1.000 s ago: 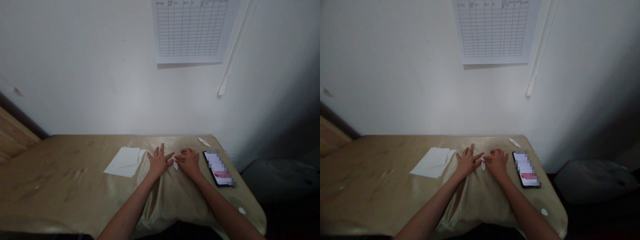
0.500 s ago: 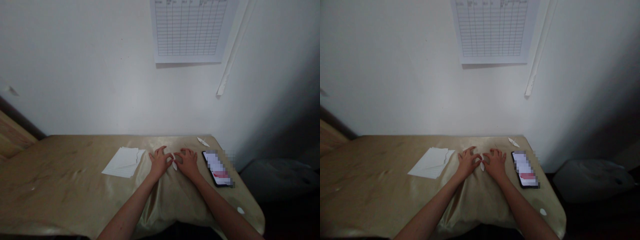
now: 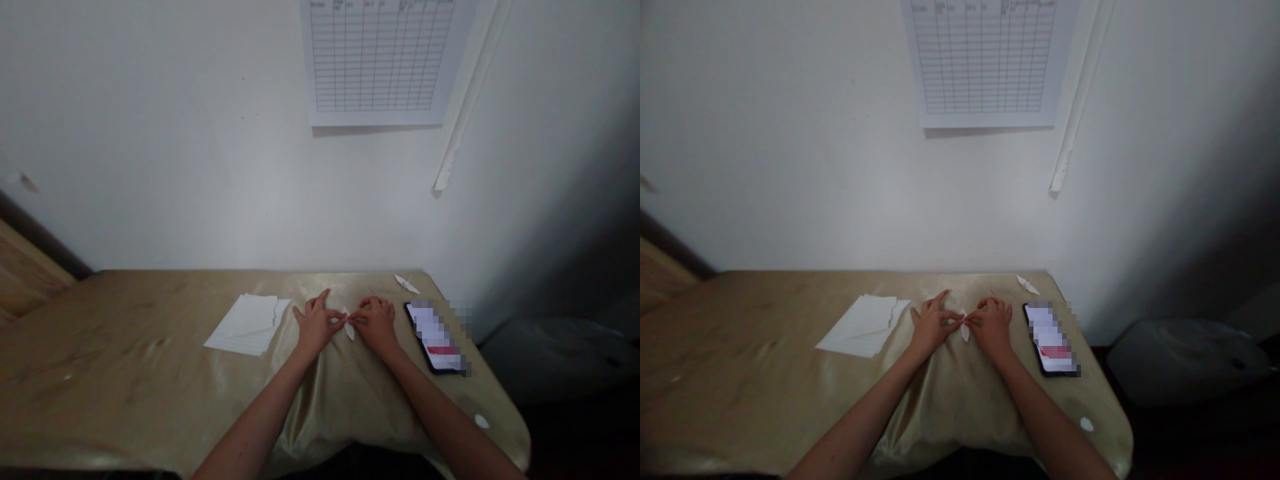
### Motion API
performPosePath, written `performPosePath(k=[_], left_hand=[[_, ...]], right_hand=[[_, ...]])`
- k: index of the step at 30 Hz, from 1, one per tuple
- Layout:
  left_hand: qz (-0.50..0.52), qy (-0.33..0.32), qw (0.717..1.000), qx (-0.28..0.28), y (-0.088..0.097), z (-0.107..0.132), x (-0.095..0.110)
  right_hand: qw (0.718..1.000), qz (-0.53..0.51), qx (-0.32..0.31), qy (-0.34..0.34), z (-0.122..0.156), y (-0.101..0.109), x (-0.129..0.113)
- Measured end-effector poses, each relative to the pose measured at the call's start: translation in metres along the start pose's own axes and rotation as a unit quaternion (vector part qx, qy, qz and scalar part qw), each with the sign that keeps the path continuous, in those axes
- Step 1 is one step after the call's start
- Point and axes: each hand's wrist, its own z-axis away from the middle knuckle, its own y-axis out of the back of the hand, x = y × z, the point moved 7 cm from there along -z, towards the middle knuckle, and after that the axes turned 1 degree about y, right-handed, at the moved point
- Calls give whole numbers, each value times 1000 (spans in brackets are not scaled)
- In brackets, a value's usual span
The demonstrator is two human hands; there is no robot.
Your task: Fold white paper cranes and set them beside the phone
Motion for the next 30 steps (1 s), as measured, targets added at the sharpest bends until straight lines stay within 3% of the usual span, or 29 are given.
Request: performPosePath(k=[13,30], left_hand=[[-41,-9,999,-22,-5,-5,-4],[-14,-84,996,6,-6,-6,-2]], right_hand=[[996,64,-54,-10,1,-7,-1],[1000,2,22,20,1,-2,4]])
